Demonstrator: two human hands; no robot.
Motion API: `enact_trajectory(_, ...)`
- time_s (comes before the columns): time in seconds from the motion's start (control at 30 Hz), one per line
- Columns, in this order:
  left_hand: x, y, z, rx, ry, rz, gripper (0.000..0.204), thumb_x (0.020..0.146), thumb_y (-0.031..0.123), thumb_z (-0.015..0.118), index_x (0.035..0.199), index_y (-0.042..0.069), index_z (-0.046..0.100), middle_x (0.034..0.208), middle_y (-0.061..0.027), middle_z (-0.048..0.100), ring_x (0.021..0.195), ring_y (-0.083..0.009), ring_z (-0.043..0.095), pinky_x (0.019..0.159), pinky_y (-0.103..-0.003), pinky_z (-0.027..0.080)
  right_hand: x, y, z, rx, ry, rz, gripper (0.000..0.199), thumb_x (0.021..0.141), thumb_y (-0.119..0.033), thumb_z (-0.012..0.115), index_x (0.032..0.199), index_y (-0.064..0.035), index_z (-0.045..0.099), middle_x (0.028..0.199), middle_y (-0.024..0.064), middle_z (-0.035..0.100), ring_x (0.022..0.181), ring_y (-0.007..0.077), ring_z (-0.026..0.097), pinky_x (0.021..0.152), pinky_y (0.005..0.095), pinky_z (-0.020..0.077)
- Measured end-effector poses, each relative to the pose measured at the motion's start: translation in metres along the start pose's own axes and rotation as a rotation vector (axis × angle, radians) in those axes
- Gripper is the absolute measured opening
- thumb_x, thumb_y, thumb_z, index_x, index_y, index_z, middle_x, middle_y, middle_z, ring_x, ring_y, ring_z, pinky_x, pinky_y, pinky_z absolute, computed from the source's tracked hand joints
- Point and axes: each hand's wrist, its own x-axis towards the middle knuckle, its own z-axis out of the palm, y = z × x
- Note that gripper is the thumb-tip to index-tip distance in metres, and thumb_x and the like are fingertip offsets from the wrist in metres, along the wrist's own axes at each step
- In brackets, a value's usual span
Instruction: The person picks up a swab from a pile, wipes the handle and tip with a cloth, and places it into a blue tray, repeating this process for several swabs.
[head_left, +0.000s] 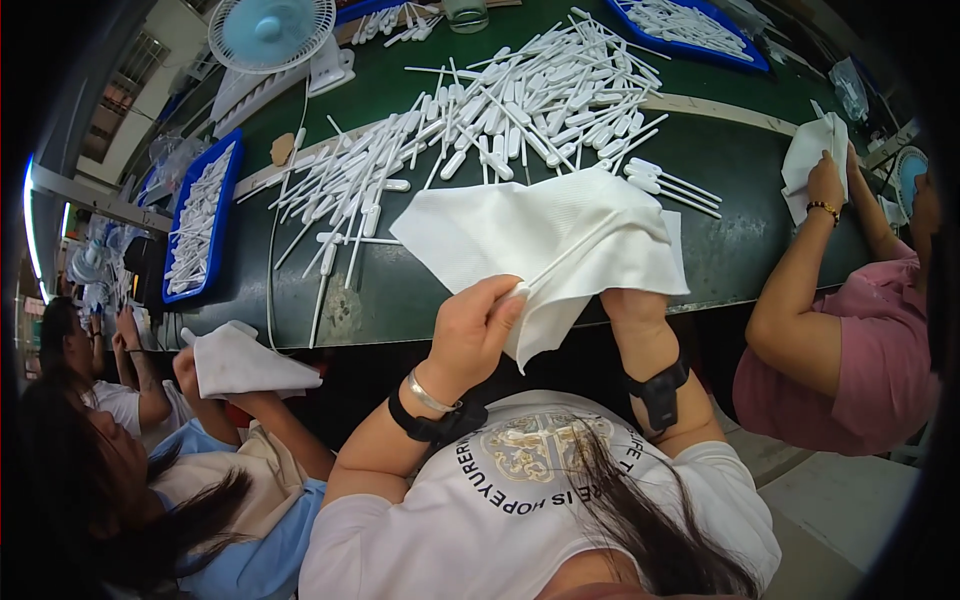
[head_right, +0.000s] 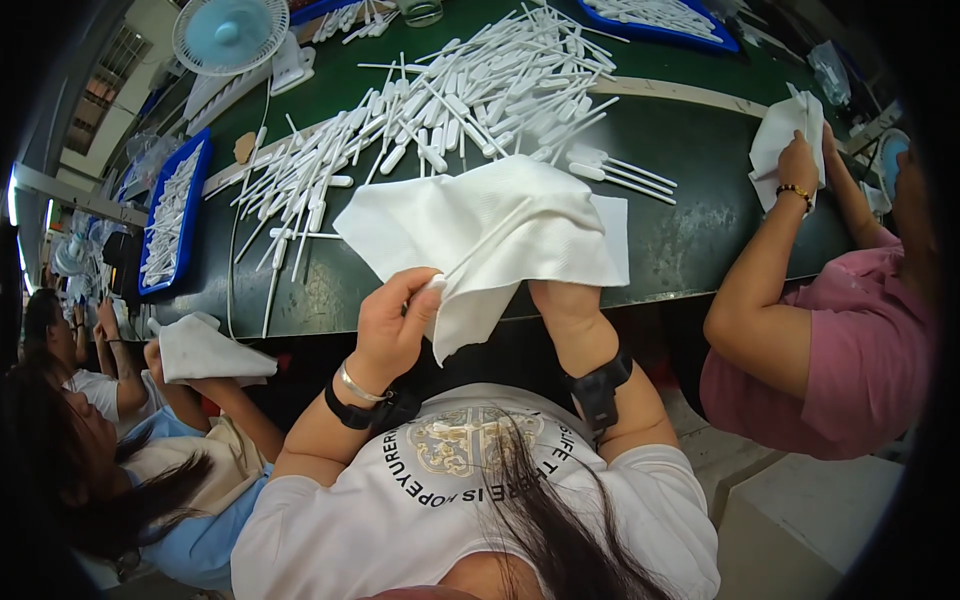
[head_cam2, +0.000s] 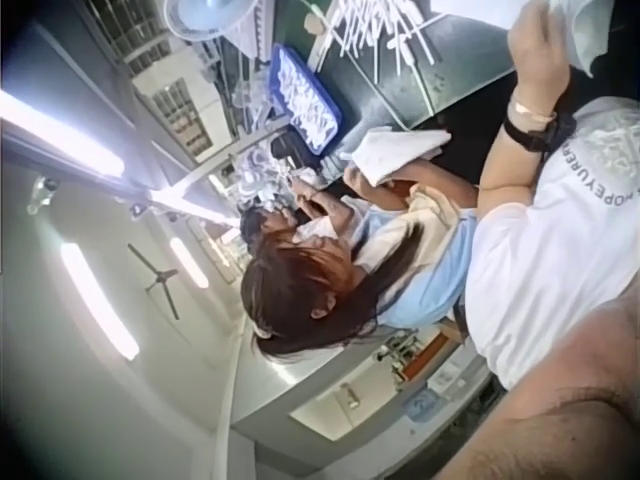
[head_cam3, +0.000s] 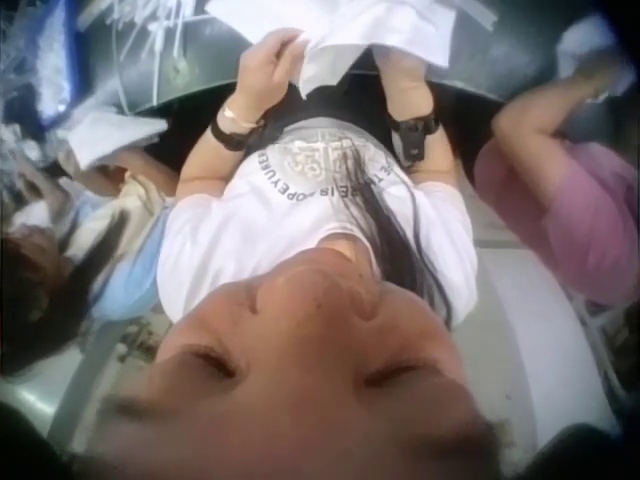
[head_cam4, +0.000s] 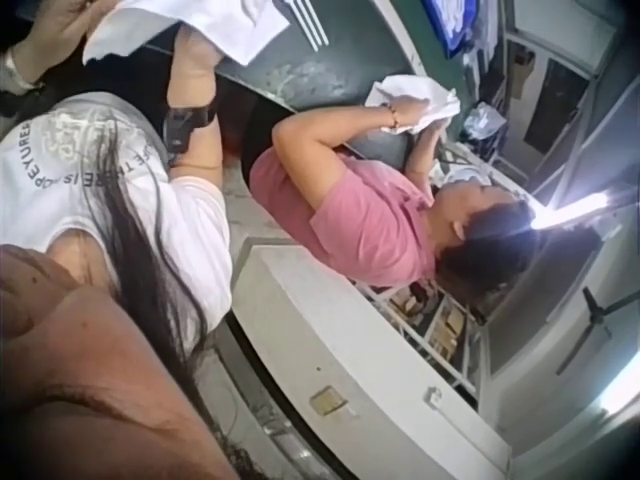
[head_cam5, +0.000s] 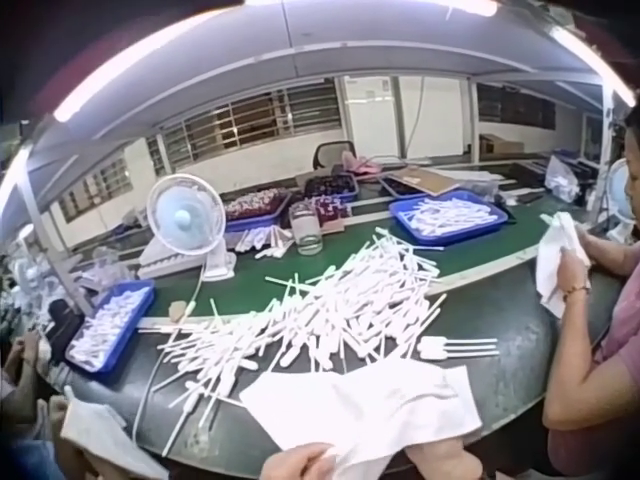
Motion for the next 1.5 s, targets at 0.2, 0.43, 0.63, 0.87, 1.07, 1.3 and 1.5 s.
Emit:
enact_trajectory(0.2,0.009,-0.008,0.004,-0.881,-0.083,-0.294,0.034,0.086,0.008,0.044,0.119,0.005,0.038,0.072,-0.0024,0.057,0.061,-0.0051,0.047,0.055,-0.016,0.038,-0.016,-0.007,0.037,-0.390,-0.314,0.216,0.037,0.083,-0.019,0.052,0.115,-0.0028,0.043,0.111,0.0108,0.049,0.099,0.0187,0.049,0.083,0.0284,0.0409)
enact_trajectory(0.43,0.022,0.014,0.018,-0.107,0.064,-0.076,0.044,0.087,0.015,0.046,0.128,0.009,0.031,0.064,-0.0015,0.053,0.046,-0.0034,0.040,0.042,-0.017,0.031,-0.026,0.007,0.049,-0.254,-0.171,0.278,0.034,0.083,-0.017,0.050,0.113,-0.0031,0.043,0.104,0.0079,0.051,0.091,0.0164,0.050,0.079,0.0283,0.0415)
enact_trajectory(0.63,0.033,0.021,-0.008,-0.216,0.063,-0.114,0.029,0.086,0.015,0.048,0.113,0.003,0.048,0.060,0.0016,0.049,0.047,-0.0019,0.037,0.043,-0.016,0.029,-0.019,0.010,0.042,-0.079,-0.182,0.220,0.029,0.081,-0.014,0.052,0.108,-0.0042,0.047,0.100,0.0075,0.052,0.089,0.0171,0.050,0.079,0.0284,0.0406)
enact_trajectory(0.87,0.039,0.008,-0.003,-0.565,0.117,-0.080,0.020,0.085,0.015,0.049,0.095,-0.001,0.055,0.058,0.0031,0.045,0.050,-0.0018,0.038,0.045,-0.015,0.029,-0.023,0.014,0.044,-0.445,-0.351,0.152,0.028,0.079,-0.011,0.055,0.106,-0.0054,0.049,0.099,0.0073,0.052,0.089,0.0170,0.051,0.078,0.0294,0.0417)
enact_trajectory(1.07,0.044,0.008,-0.020,-0.792,0.299,-0.026,0.015,0.085,0.014,0.051,0.082,0.000,0.055,0.058,0.0019,0.047,0.051,-0.0025,0.040,0.045,-0.015,0.030,-0.029,0.011,0.027,0.024,-0.221,0.306,0.037,0.082,-0.021,0.051,0.114,-0.0034,0.043,0.104,0.0069,0.049,0.088,0.0157,0.050,0.079,0.0257,0.0398)
enact_trajectory(1.3,0.038,0.015,0.001,-0.550,0.252,-0.093,0.011,0.084,0.011,0.052,0.080,0.001,0.054,0.057,-0.0003,0.049,0.047,-0.0036,0.040,0.044,-0.017,0.031,-0.007,-0.002,0.061,-0.521,-0.425,0.289,0.032,0.083,-0.017,0.050,0.112,-0.0027,0.046,0.102,0.0068,0.051,0.090,0.0168,0.051,0.080,0.0278,0.0419)
enact_trajectory(1.5,0.034,0.013,0.007,-0.687,0.426,-0.055,0.009,0.083,0.010,0.052,0.078,0.002,0.053,0.056,-0.0014,0.050,0.044,-0.0043,0.039,0.040,-0.017,0.031,-0.018,0.003,0.040,-0.503,-0.375,-0.019,0.029,0.080,-0.010,0.053,0.107,-0.0023,0.048,0.100,0.0063,0.051,0.088,0.0153,0.051,0.076,0.0270,0.0424)
